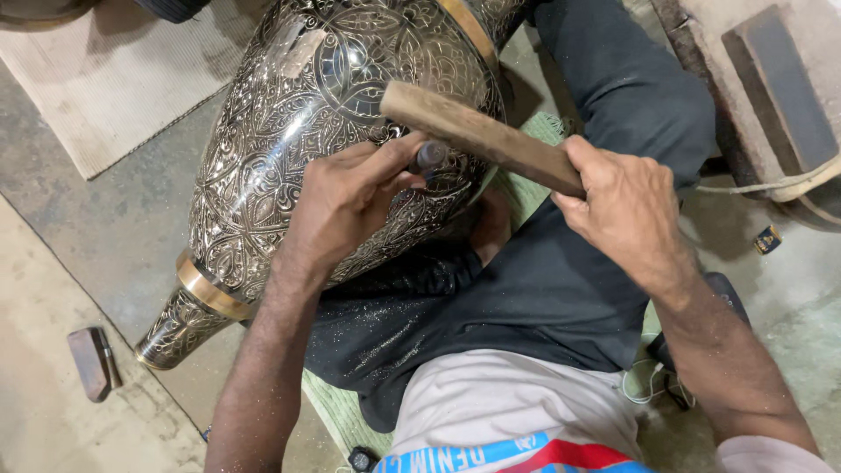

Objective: The person uses a hammer and chisel to engrave intricate patterns onto a large metal vase. They repeatedly strike the chisel against the vase surface to create detailed designs.

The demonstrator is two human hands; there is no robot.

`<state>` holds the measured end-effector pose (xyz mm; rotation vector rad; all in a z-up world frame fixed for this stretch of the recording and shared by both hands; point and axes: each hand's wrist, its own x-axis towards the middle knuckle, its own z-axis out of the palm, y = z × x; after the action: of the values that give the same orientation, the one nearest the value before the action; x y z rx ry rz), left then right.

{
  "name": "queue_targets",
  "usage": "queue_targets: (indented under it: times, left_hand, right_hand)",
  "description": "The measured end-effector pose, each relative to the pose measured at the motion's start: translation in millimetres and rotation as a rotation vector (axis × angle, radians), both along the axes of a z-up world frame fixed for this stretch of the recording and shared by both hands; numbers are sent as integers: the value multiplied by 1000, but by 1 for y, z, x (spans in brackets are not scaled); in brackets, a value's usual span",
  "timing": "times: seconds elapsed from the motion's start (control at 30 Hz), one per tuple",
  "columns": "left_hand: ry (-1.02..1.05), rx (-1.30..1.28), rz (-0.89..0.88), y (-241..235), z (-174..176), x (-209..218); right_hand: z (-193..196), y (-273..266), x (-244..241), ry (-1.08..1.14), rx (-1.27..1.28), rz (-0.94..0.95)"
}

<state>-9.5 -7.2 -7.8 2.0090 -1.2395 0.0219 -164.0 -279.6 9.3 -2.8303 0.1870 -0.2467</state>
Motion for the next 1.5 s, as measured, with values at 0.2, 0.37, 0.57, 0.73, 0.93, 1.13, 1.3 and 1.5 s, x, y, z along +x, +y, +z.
queue_targets:
  times: [0.2, 0.37, 0.57, 0.73, 0.93, 1.13, 1.3, 1.5]
  left_hand:
    - [-34, -8, 13, -1, 2, 1]
    - [-15, 5, -2, -1, 2, 3]
    - [-2, 27, -31, 0, -1, 8]
    - [-53, -14, -80, 1, -3, 10]
    - [-17, 16, -81, 1, 5, 9]
    - [12, 42, -88, 0, 18, 10]
    - [-50, 64, -126, -4, 16, 17]
    - [9, 84, -133, -3, 9, 21]
  right_hand:
    - [8, 10, -6, -201, 574, -77]
    - [17, 9, -11, -171, 408, 2]
    - [19, 12, -8, -238, 466, 22]
    - [15, 7, -8, -233, 291, 31]
    - [12, 5, -9, -225, 284, -3]
    - [3, 5, -6, -238, 463, -25]
    - [-5, 9, -6, -415, 898, -26]
    - [1, 16, -7, -442, 536, -40]
